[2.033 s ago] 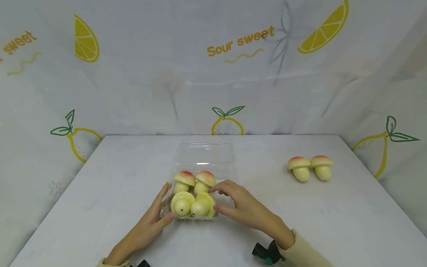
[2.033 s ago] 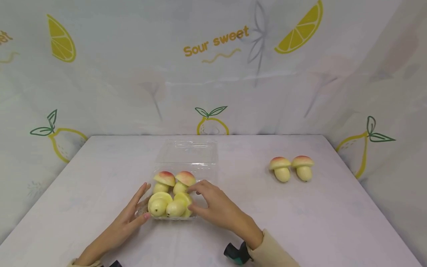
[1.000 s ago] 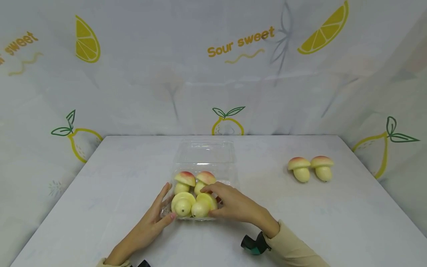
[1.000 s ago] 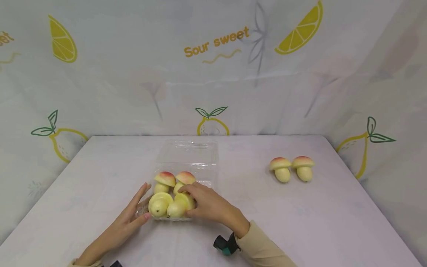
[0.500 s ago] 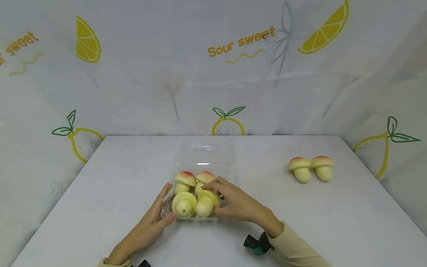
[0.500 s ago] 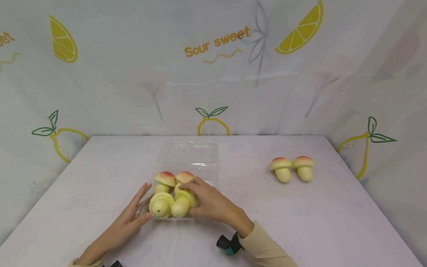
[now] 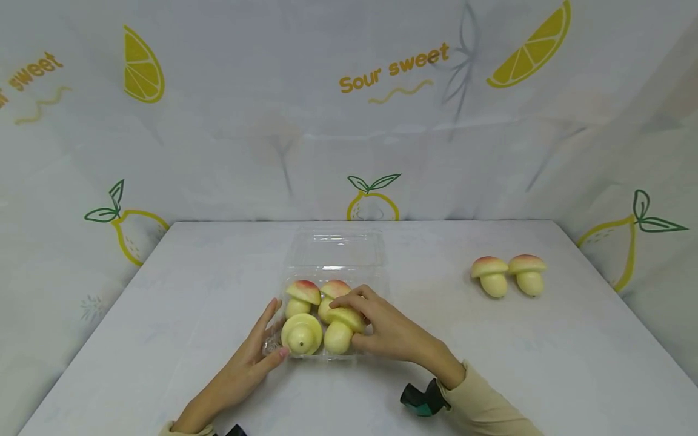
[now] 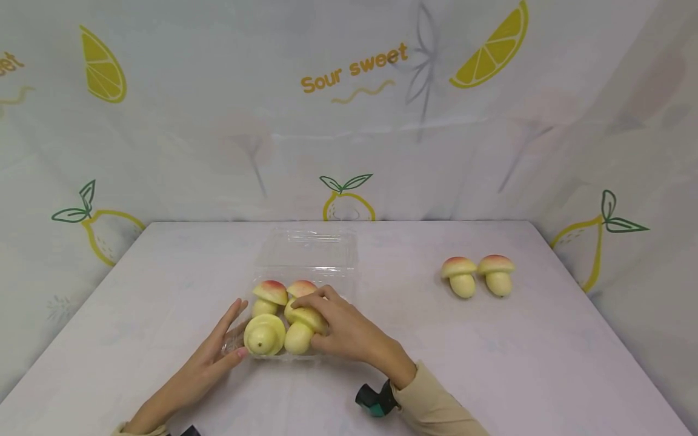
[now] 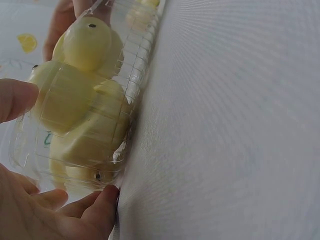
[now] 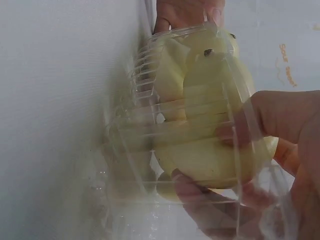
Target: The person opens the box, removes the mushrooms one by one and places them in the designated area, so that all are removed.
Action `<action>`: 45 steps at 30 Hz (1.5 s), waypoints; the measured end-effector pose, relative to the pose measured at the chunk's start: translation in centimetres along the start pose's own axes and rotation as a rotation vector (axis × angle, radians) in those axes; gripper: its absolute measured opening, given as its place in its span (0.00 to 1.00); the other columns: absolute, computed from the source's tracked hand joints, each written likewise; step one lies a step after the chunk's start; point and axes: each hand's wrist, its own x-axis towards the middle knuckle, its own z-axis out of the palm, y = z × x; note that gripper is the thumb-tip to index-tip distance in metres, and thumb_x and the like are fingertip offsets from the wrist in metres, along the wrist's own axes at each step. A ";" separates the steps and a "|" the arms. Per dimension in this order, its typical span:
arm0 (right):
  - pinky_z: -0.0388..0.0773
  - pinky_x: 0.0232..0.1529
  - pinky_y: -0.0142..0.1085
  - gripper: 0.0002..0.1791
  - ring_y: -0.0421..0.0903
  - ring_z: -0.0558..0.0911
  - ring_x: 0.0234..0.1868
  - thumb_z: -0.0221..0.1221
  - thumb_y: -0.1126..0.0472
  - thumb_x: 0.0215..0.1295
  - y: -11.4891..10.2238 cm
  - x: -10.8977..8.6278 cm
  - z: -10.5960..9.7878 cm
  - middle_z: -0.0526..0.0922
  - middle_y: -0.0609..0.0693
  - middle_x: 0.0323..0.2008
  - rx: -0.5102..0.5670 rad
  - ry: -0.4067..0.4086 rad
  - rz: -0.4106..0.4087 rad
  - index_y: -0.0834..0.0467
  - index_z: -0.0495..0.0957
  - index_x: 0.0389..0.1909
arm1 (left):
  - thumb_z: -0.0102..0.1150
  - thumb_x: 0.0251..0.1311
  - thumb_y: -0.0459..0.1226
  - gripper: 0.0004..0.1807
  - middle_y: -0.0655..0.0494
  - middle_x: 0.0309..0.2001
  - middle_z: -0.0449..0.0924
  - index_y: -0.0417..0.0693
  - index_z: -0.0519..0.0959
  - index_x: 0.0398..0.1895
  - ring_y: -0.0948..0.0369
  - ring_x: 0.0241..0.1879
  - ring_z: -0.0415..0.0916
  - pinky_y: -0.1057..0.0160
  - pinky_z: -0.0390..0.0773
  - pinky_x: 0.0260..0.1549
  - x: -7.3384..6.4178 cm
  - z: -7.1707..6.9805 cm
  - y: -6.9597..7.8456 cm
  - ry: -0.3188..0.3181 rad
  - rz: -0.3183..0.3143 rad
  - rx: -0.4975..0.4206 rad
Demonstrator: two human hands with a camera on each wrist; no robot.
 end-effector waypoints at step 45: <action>0.78 0.53 0.35 0.26 0.39 0.77 0.53 0.64 0.55 0.65 -0.7 -0.5 -0.7 0.74 0.43 0.59 0.072 0.131 -0.024 0.49 0.72 0.63 | 0.52 0.72 0.38 0.46 0.38 0.80 0.34 0.48 0.33 0.80 0.30 0.74 0.47 0.46 0.77 0.57 -0.1 0.1 0.2 -0.009 -0.001 -0.010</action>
